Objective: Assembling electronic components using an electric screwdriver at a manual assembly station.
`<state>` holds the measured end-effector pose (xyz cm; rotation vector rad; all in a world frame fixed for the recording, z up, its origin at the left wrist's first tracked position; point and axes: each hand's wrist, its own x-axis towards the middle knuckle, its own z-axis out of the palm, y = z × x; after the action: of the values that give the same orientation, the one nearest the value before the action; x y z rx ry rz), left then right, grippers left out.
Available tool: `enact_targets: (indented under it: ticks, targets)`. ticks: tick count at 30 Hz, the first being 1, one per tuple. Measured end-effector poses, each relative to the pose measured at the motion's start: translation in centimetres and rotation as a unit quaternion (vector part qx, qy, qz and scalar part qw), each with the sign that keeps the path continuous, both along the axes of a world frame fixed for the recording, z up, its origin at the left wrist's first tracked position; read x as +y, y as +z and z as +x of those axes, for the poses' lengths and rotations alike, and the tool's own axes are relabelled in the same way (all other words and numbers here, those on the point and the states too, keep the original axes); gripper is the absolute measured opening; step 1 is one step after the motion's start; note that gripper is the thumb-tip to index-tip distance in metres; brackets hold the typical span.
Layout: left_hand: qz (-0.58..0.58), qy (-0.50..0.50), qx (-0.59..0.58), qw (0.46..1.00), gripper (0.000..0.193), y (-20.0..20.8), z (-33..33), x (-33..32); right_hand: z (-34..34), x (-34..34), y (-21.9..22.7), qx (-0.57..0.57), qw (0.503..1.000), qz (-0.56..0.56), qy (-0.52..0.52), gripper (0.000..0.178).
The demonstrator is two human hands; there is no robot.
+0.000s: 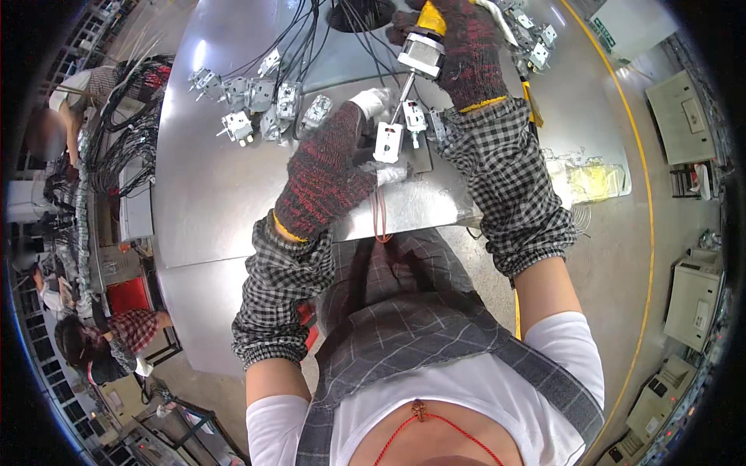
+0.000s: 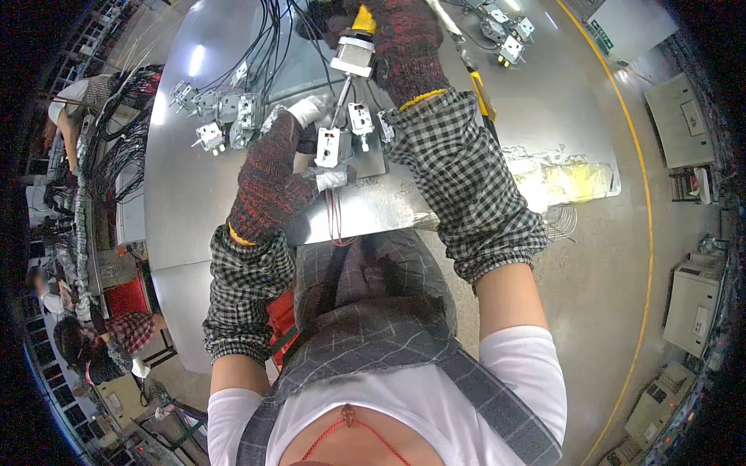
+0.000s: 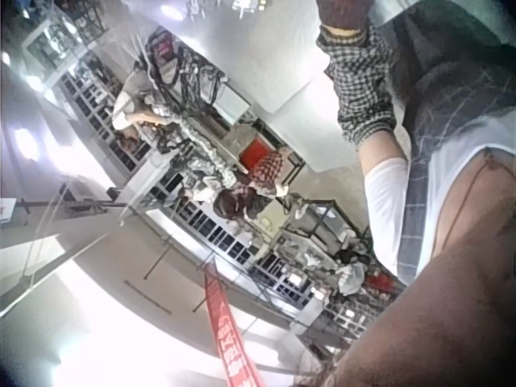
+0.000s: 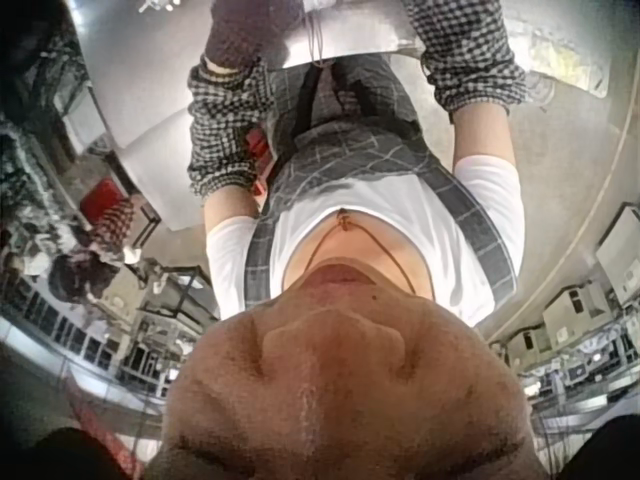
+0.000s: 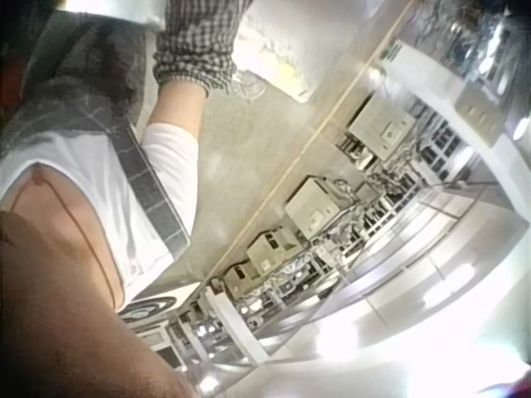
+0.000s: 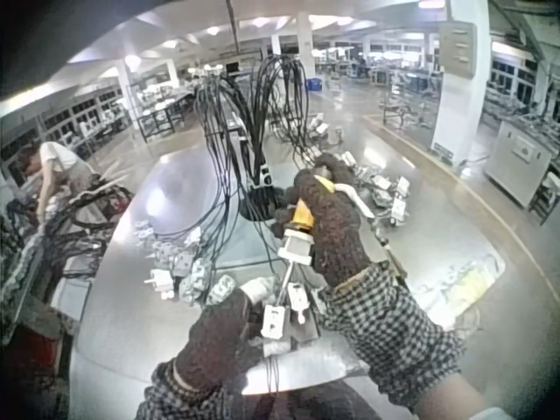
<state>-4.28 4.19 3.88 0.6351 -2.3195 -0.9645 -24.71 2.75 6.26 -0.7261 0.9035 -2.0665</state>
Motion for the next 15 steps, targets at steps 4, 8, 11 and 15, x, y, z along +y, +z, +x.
enact_targets:
  ticks: [4,8,11,15]
  targets:
    - [0.145,0.025,0.059,0.987,0.061,-1.0,1.0,-0.2,0.9,0.9,1.3,0.041,0.995,-0.075,-0.044,0.063]
    - [0.102,0.043,0.076,0.991,0.058,-1.3,0.4,-0.6,1.5,1.2,2.2,0.156,0.969,-0.162,-0.099,0.064]
    - [0.053,0.082,-0.055,0.994,0.060,0.3,0.0,-0.6,3.0,4.8,4.5,0.171,0.970,-0.107,-0.136,0.063]
    - [-0.012,0.065,-0.045,0.997,0.062,-1.1,-0.2,-1.2,3.1,4.5,2.7,0.192,0.948,-0.214,-0.135,0.058]
